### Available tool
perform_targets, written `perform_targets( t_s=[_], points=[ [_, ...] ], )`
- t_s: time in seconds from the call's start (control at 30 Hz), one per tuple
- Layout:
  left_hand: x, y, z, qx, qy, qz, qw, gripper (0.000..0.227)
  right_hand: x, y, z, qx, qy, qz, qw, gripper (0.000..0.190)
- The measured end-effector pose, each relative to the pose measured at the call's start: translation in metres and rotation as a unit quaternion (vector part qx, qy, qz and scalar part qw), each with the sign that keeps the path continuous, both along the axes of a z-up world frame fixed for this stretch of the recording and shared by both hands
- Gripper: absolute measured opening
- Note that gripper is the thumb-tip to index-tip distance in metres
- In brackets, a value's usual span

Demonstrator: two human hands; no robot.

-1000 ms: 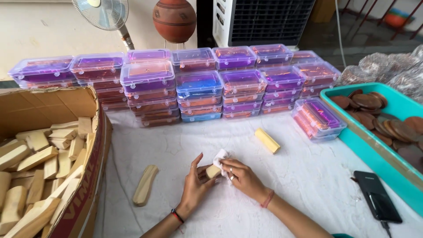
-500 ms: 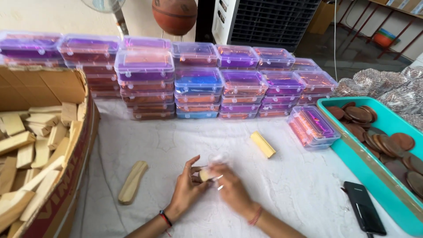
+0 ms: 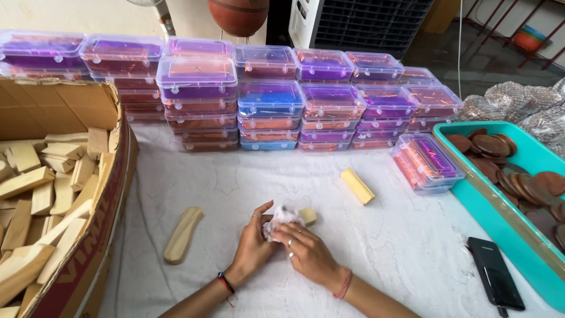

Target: Wrapping small rectangular blocks in foil and placing them into a plastic container.

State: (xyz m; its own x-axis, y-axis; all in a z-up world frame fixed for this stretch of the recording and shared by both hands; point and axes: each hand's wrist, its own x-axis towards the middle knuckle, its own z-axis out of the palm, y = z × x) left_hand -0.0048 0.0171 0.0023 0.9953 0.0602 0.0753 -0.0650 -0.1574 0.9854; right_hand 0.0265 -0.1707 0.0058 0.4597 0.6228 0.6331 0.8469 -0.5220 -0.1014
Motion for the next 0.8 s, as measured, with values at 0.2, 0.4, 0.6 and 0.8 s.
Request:
perform_targets(
  t_s=[0.2,0.4,0.6,0.8],
  points=[
    [0.005,0.0,-0.017,-0.012,-0.064,-0.025,0.998,0.061,0.053,-0.04,0.011,0.125,0.265,-0.006,0.956,0.03],
    [0.002,-0.001,-0.01,0.007,-0.062,-0.019,0.998,0.05,0.039,-0.027,0.001,0.247,0.254,-0.05,0.934,0.029],
    [-0.004,-0.003,0.007,0.063,0.031,0.007,0.997,0.094,-0.001,0.008,-0.009,0.027,0.063,0.124,0.99,0.041],
    [0.002,-0.001,-0.007,0.022,-0.02,0.004,1.0,0.084,0.033,-0.028,0.012,0.031,0.068,-0.04,0.996,0.036]
  ],
)
